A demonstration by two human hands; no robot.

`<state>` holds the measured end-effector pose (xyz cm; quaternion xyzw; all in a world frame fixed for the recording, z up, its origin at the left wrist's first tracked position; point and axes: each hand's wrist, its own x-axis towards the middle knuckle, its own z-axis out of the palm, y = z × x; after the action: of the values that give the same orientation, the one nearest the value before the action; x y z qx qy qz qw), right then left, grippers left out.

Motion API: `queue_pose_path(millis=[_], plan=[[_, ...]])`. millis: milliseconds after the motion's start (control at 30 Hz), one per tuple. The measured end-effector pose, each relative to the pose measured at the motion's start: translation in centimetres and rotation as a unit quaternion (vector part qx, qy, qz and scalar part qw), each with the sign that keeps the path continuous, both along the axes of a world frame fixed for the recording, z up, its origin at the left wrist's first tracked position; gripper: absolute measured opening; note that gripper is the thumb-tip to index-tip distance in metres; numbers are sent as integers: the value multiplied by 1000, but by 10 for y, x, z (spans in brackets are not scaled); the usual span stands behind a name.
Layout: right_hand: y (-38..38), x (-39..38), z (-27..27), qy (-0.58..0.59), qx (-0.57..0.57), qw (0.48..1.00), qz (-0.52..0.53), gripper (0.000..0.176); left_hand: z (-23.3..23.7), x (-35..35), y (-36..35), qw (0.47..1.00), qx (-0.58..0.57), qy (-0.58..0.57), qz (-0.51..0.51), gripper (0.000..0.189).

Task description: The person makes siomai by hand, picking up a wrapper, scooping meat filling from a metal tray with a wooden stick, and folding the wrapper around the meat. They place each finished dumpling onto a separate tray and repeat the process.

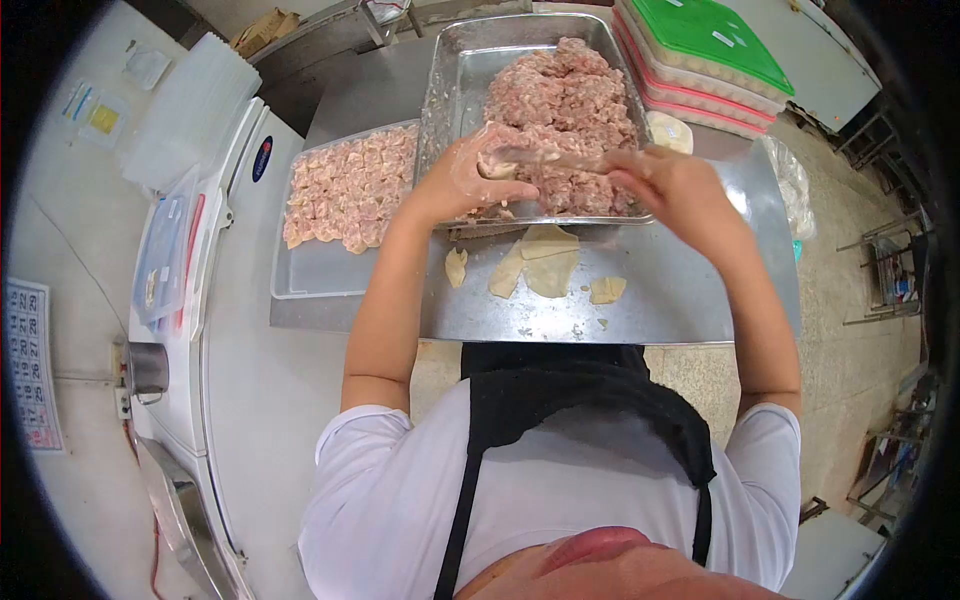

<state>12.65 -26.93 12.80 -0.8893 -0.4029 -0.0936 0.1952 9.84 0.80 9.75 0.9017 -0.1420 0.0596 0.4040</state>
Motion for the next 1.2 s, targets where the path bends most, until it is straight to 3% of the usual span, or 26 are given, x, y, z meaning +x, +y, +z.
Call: queue_pose_path(millis=[67,100,200,267,300,367,433,533,600,700,833,867,1000,1067,1200], plan=[[3,-3,13,19,42,999,8,26,-10,1,8,993,-114,-13,-9,39],[6,-4,13,37,85,996,10,27,-10,-1,9,993,-114,-10,-4,39],[31,5,-25,49,49,997,33,30,-6,-6,18,991,-111,-78,17,36],[42,20,-47,57,63,996,23,31,-7,-10,35,985,-128,38,110,35],[46,30,-58,58,81,995,5,32,-9,-12,52,983,-130,40,124,35],[46,47,-80,54,117,992,-6,30,-12,-24,99,986,-87,-116,78,43],[42,59,-95,81,120,989,-32,28,-3,-53,139,968,-154,8,198,44],[43,57,-93,116,170,978,-27,25,-25,-98,208,948,-68,2,310,46],[42,58,-94,128,160,979,-22,25,-44,-131,232,922,93,10,377,50],[43,60,-97,136,142,980,-26,25,-66,-158,232,887,184,11,423,51],[40,62,-103,224,185,956,-25,25,-78,-146,210,880,62,43,470,58],[40,62,-102,225,185,956,-33,25,-83,-140,208,850,181,74,490,71],[37,61,-103,251,205,945,-50,27,-83,-129,174,891,133,61,429,80],[38,61,-102,259,212,941,-57,28,-82,-127,166,901,62,157,400,88],[38,63,-104,245,191,948,-67,30,-87,-119,175,895,90,126,418,89]])
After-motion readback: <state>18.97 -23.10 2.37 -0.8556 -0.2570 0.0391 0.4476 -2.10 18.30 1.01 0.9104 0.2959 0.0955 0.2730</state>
